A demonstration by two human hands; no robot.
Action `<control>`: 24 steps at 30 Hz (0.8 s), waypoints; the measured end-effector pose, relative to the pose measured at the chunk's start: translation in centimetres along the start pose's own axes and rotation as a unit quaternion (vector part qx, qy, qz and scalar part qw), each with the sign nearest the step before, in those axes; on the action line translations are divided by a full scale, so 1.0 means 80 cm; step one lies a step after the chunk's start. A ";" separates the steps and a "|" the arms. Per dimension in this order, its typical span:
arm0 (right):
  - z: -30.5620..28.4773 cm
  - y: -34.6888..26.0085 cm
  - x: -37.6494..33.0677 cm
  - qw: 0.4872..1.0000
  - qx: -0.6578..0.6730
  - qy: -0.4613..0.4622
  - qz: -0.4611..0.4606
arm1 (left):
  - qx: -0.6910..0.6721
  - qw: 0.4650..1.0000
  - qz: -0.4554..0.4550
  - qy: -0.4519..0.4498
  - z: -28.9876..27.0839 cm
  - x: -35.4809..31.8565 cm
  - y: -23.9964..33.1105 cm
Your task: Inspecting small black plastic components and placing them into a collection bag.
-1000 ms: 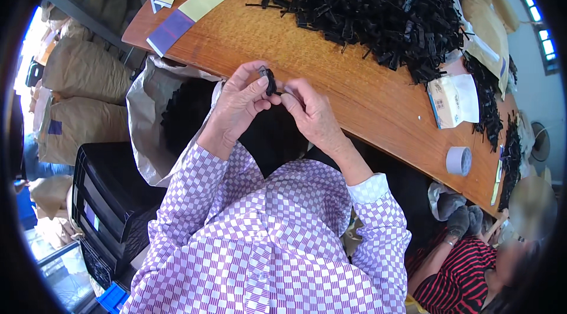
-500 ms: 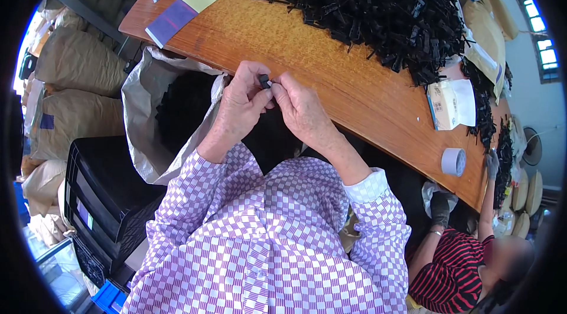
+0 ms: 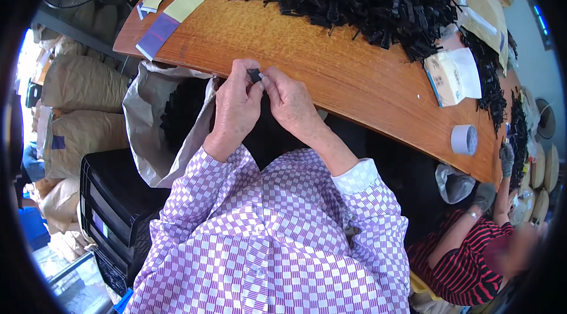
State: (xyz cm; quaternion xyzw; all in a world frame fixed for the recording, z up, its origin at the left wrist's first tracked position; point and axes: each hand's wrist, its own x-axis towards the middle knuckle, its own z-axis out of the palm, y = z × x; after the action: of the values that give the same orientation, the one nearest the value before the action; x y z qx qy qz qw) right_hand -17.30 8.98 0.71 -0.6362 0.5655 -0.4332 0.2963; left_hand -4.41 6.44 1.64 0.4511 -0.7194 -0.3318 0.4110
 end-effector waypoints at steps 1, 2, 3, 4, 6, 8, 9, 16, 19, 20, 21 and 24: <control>0.000 0.001 -0.003 1.000 0.003 0.005 0.001 | 0.007 1.000 0.011 0.011 0.004 -0.001 -0.001; -0.001 0.002 -0.005 0.999 0.027 0.004 0.026 | 0.014 0.999 0.022 0.022 0.007 -0.001 -0.001; -0.002 0.003 -0.008 0.997 0.051 0.003 0.051 | 0.016 0.999 0.025 0.018 0.010 -0.001 0.000; -0.006 0.006 -0.009 0.997 0.054 0.008 0.051 | -0.011 1.000 -0.004 0.005 0.012 0.000 0.002; -0.014 0.012 -0.011 0.984 0.170 0.010 0.051 | -0.036 0.999 -0.029 -0.012 0.015 0.002 0.006; -0.028 0.011 -0.017 0.985 0.158 0.018 0.067 | -0.339 0.934 -0.115 -0.002 0.011 0.008 0.014; -0.035 0.010 -0.019 0.986 0.144 0.020 0.083 | -0.409 0.897 -0.159 -0.048 -0.003 0.009 0.018; -0.055 0.008 -0.027 0.943 0.318 0.012 0.095 | -0.552 0.782 -0.254 -0.140 -0.007 0.007 0.012; -0.060 0.006 -0.026 0.918 0.374 -0.034 0.124 | -0.547 0.775 -0.254 -0.189 -0.005 0.002 0.012; -0.054 0.011 -0.026 0.899 0.424 -0.023 0.107 | -0.549 0.769 -0.245 -0.217 -0.005 0.002 0.013; -0.052 0.013 -0.026 0.877 0.472 -0.012 0.089 | -0.549 0.769 -0.244 -0.217 -0.003 0.002 0.014; -0.068 0.009 -0.029 0.888 0.420 -0.084 0.165 | -0.558 0.749 -0.219 -0.282 -0.003 -0.001 0.016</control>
State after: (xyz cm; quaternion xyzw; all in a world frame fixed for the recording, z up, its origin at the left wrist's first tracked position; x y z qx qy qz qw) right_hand -22.41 11.70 2.04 -0.3834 0.4003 -0.5206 0.6494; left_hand -4.64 6.97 2.81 0.1727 -0.3709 -0.8671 0.2842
